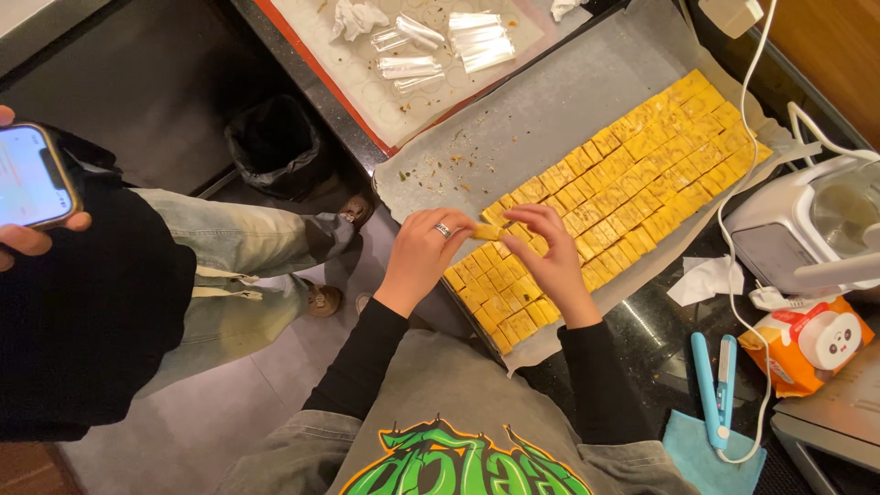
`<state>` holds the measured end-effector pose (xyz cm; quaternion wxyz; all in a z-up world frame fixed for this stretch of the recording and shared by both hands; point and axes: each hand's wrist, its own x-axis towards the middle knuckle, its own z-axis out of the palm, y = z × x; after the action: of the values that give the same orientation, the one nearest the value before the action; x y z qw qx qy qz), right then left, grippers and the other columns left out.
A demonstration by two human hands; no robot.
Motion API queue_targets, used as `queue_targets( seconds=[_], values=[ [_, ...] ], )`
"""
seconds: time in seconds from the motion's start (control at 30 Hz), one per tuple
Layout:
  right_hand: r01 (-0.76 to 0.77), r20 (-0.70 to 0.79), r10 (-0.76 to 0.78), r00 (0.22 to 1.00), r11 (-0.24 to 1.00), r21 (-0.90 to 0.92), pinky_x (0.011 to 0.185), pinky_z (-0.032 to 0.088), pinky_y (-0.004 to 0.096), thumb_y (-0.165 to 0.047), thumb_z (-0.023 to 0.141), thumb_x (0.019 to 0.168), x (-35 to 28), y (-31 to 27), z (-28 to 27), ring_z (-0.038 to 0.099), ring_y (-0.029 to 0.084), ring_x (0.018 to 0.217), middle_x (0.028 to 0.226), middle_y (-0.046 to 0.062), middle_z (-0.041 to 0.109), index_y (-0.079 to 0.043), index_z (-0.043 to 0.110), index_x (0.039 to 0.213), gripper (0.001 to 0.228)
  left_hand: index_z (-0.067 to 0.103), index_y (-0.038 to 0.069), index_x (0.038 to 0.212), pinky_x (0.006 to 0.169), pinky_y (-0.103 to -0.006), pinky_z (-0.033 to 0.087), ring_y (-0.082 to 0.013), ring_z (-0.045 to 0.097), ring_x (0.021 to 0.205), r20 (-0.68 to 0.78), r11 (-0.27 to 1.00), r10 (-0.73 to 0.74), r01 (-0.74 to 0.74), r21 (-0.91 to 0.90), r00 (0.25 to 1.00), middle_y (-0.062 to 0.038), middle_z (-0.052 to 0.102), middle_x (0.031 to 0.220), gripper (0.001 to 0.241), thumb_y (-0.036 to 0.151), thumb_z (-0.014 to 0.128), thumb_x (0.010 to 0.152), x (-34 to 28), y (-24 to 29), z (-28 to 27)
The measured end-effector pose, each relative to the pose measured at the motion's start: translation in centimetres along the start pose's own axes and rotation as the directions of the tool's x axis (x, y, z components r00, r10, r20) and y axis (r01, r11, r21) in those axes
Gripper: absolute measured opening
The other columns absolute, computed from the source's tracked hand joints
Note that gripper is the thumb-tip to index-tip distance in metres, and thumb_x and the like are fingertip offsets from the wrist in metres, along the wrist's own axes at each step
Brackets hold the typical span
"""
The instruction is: Inspecting and handling small yellow food squares on a tray in a bakery kitchen.
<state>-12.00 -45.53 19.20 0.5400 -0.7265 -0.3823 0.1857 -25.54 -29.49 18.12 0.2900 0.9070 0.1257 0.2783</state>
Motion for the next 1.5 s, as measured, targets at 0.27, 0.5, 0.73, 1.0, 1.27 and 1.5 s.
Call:
queue_targets(
  seconds=[0.27, 0.5, 0.73, 1.0, 1.27, 1.5],
  values=[
    [-0.136, 0.04, 0.133, 0.99, 0.988, 0.077, 0.094, 0.047, 0.039, -0.026, 0.084, 0.078, 0.7, 1.5, -0.1, 0.055, 0.02, 0.114, 0.123, 0.006, 0.058, -0.015, 0.067, 0.122, 0.048, 0.064, 0.019, 0.093, 0.098, -0.0379, 0.043, -0.0185, 0.065, 0.098, 0.069, 0.999, 0.037, -0.035, -0.028, 0.997, 0.005, 0.066, 0.1, 0.005, 0.022, 0.069, 0.091, 0.7, 0.9, -0.6],
    [-0.228, 0.214, 0.195, 0.957, 0.964, 0.139, 0.092, 0.048, 0.044, -0.023, 0.084, 0.076, 1.3, 2.2, 1.3, 0.056, 0.023, 0.112, 0.117, 0.011, 0.063, -0.01, 0.063, 0.128, 0.058, 0.064, 0.017, 0.09, 0.094, -0.0408, 0.044, -0.0236, 0.065, 0.102, 0.267, 0.981, 0.123, -0.077, -0.176, 0.956, 0.002, 0.067, 0.105, 0.008, 0.023, 0.07, 0.088, 1.3, 1.4, -0.6],
    [-0.288, 0.225, 0.243, 0.944, 0.938, 0.195, 0.091, 0.049, 0.034, -0.02, 0.09, 0.064, 1.1, 3.7, 1.0, 0.056, 0.017, 0.112, 0.115, 0.006, 0.064, -0.01, 0.06, 0.131, 0.074, 0.065, 0.018, 0.109, 0.089, -0.0405, 0.051, -0.0275, 0.066, 0.105, 0.346, 0.916, -0.008, 0.146, -0.374, 0.938, -0.002, 0.066, 0.113, 0.02, 0.024, 0.072, 0.091, 2.0, 2.4, -2.0],
    [-0.337, 0.063, 0.335, 0.94, 0.886, 0.317, 0.083, 0.052, 0.024, -0.025, 0.071, 0.09, 2.5, 1.1, 0.8, 0.06, 0.008, 0.095, 0.105, 0.001, 0.068, -0.013, 0.066, 0.124, 0.036, 0.071, 0.013, 0.098, 0.066, -0.0212, 0.05, -0.01, 0.065, 0.062, 0.422, 0.559, -0.422, 0.597, -0.576, 0.802, -0.004, 0.07, 0.067, 0.017, 0.028, 0.065, 0.094, 0.2, -3.5, 1.7],
    [-0.288, 0.038, 0.312, 0.949, 0.912, -0.293, 0.066, 0.052, 0.036, -0.048, 0.068, 0.087, 5.5, 2.2, 5.6, 0.063, 0.024, 0.064, 0.056, 0.004, 0.064, -0.018, 0.075, 0.081, 0.032, 0.063, 0.01, 0.11, 0.061, -0.0283, 0.058, -0.0094, 0.053, 0.048, 0.547, -0.24, -0.624, 0.529, -0.814, 0.558, -0.004, 0.06, 0.066, 0.051, 0.057, 0.048, 0.096, -0.8, -5.2, 2.4],
    [-0.145, 0.185, 0.239, 0.953, 0.899, -0.413, 0.078, 0.052, 0.052, -0.02, 0.066, 0.085, 4.8, 4.6, 7.0, 0.069, 0.038, 0.087, 0.093, 0.013, 0.074, -0.012, 0.05, 0.135, 0.054, 0.069, 0.016, 0.094, 0.062, -0.0257, 0.053, -0.0062, 0.053, 0.052, 0.705, -0.56, -0.485, 0.435, -0.705, 0.517, 0.001, 0.065, 0.069, 0.047, 0.061, 0.056, 0.091, -1.1, -5.3, 3.5]
  ],
)
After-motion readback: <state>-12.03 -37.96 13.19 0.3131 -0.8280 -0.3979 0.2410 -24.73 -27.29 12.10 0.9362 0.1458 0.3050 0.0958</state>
